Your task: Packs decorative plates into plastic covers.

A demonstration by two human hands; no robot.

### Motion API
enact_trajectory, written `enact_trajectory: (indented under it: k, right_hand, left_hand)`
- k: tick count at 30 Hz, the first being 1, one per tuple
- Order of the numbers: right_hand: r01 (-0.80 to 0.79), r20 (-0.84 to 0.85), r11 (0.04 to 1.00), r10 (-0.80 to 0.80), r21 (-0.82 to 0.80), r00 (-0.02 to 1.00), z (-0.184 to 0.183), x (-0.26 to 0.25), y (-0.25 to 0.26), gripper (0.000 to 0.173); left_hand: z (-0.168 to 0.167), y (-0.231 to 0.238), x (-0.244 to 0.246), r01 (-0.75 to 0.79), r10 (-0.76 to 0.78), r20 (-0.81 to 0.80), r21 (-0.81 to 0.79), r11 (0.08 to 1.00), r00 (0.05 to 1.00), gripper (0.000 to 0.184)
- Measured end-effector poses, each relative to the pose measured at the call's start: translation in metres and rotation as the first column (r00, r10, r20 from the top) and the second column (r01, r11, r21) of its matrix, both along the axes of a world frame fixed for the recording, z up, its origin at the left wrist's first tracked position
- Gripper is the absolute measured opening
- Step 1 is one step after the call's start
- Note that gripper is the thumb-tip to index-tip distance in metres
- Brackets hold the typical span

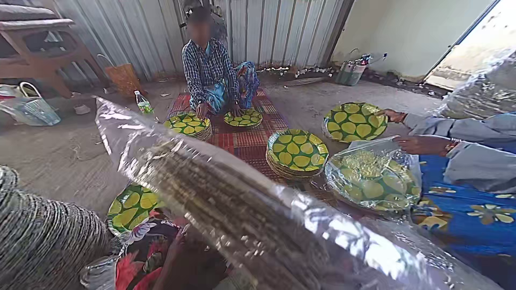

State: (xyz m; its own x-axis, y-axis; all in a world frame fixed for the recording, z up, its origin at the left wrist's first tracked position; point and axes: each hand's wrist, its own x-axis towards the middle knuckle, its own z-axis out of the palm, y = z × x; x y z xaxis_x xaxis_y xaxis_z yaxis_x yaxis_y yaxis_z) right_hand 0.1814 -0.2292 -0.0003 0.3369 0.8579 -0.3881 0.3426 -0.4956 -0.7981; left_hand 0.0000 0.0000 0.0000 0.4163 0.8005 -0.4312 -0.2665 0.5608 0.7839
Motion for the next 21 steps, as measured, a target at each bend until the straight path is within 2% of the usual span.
enact_trajectory:
  k: [1,3,4,5,6,8,9,10,11,12,13,15,16,17,18,21]
  right_hand:
    - [0.037,-0.080,0.997,-0.031,0.068,0.996,-0.003,-0.002,-0.005,0.035]
    - [0.189,-0.160,0.944,-0.150,0.272,0.976,-0.012,-0.001,-0.011,0.040]
    - [0.276,-0.194,0.900,-0.220,0.338,0.956,-0.016,0.003,-0.013,0.046]
    - [0.344,-0.177,0.874,-0.299,0.343,0.938,-0.016,0.007,-0.013,0.044]
    - [0.375,-0.086,0.876,-0.367,0.304,0.926,-0.008,0.013,-0.011,0.043]
    - [0.338,0.302,0.904,-0.409,0.261,0.861,0.026,0.019,-0.006,0.031]
    - [0.294,0.491,0.914,-0.398,0.278,0.775,0.043,0.020,-0.005,0.025]
    - [0.232,0.655,0.906,-0.418,0.355,0.629,0.054,0.021,-0.004,0.022]
    - [0.139,0.773,0.875,-0.475,0.463,0.420,0.056,0.027,-0.002,0.020]
    - [0.064,0.811,0.847,-0.525,0.528,0.256,0.059,0.034,0.002,0.018]
    - [0.002,0.816,0.825,-0.559,0.565,0.146,0.059,0.040,0.006,0.018]
    - [-0.128,0.790,0.784,-0.612,0.608,0.004,0.054,0.051,0.011,0.022]
    - [-0.211,0.773,0.760,-0.634,0.615,-0.029,0.051,0.055,0.010,0.023]
    - [-0.296,0.745,0.718,-0.666,0.630,-0.028,0.047,0.058,0.009,0.023]
    - [-0.365,0.728,0.671,-0.686,0.645,0.027,0.044,0.059,0.007,0.022]
    - [-0.490,0.720,0.534,-0.582,0.689,0.378,0.041,0.054,0.006,0.020]
  left_hand:
    - [-0.015,0.006,-0.001,-0.030,0.028,0.047,0.027,0.999,0.998,0.020]
    - [-0.021,0.006,-0.002,-0.040,0.032,0.069,0.118,0.992,0.997,0.020]
    - [-0.020,0.003,-0.002,-0.025,0.014,0.061,0.184,0.983,0.998,0.020]
    - [-0.019,-0.002,-0.003,0.010,-0.019,0.030,0.259,0.966,0.999,0.019]
    - [-0.017,-0.007,-0.003,0.049,-0.049,-0.008,0.332,0.942,0.999,0.018]
    - [-0.014,-0.015,-0.003,0.126,-0.113,-0.055,0.438,0.890,0.992,0.016]
    - [-0.012,-0.018,-0.003,0.155,-0.135,-0.076,0.492,0.857,0.988,0.018]
    - [-0.011,-0.019,-0.003,0.176,-0.151,-0.090,0.561,0.809,0.984,0.019]
    - [-0.011,-0.020,-0.003,0.188,-0.154,-0.110,0.649,0.737,0.982,0.019]
    - [-0.009,-0.021,-0.003,0.198,-0.135,-0.146,0.743,0.640,0.980,0.016]
    - [-0.005,-0.021,-0.005,0.222,-0.079,-0.211,0.837,0.501,0.974,0.016]
    - [0.001,-0.020,-0.009,0.329,0.164,-0.359,0.926,0.184,0.919,0.027]
    - [0.003,-0.017,-0.011,0.380,0.263,-0.390,0.921,0.087,0.883,0.030]
    - [0.005,-0.015,-0.014,0.410,0.330,-0.399,0.911,0.040,0.855,0.032]
    - [0.007,-0.014,-0.018,0.415,0.379,-0.390,0.910,0.018,0.839,0.034]
    - [0.019,-0.009,-0.026,0.362,0.389,-0.346,0.932,0.035,0.854,0.038]
